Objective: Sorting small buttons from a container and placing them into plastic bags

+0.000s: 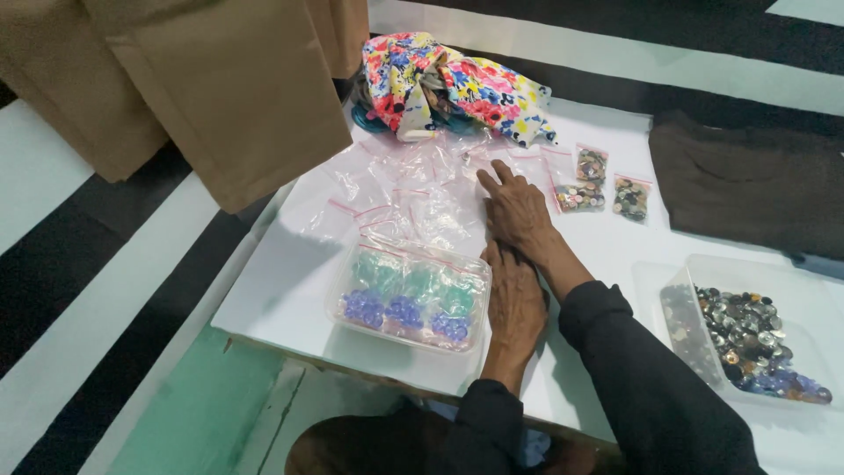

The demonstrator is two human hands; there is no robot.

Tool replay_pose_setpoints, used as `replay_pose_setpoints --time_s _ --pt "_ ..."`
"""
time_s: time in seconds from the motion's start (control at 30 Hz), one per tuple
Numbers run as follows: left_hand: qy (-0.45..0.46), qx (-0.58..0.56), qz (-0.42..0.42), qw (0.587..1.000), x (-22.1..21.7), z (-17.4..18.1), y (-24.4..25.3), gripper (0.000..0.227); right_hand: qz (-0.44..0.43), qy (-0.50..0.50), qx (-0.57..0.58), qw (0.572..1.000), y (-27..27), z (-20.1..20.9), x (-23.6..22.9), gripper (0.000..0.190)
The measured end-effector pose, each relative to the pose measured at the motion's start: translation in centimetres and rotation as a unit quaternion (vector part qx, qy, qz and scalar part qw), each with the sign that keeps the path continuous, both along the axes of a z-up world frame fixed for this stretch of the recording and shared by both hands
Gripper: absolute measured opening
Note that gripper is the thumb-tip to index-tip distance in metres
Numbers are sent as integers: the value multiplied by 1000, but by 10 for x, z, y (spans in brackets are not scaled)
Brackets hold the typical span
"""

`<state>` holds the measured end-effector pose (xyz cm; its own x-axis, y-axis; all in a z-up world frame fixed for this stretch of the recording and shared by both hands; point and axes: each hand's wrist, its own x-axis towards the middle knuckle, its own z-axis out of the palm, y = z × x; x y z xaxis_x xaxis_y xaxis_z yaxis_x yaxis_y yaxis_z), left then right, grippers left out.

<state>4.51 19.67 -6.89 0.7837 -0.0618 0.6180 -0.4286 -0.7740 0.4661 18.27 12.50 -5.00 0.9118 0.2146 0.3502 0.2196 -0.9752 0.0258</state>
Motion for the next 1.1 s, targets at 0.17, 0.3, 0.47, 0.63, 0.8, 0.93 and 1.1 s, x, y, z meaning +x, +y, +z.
replay_pose_setpoints --time_s 0.17,0.3,0.47,0.63,0.8,0.93,1.1 --pt "-181 -42 35 982 23 -60 -23 13 -5 -3 -13 1000 3 -5 4 51" --pt "-38 -6 28 999 20 -45 -22 19 41 -110 -32 993 -8 -23 12 43" --pt "6 37 18 999 8 -20 -12 16 113 -134 -63 983 -11 -23 10 25" --pt "-37 3 15 999 21 -59 -26 16 75 -24 -93 993 -8 -30 21 17" --pt "20 26 -1 999 8 -24 -11 20 7 -51 -43 998 -17 -47 37 16" --pt "63 34 -7 997 9 -24 -12 48 3 -40 128 991 -31 -45 60 15" --pt "86 29 -35 995 2 -7 -6 69 -31 -27 589 807 -21 -22 61 16"
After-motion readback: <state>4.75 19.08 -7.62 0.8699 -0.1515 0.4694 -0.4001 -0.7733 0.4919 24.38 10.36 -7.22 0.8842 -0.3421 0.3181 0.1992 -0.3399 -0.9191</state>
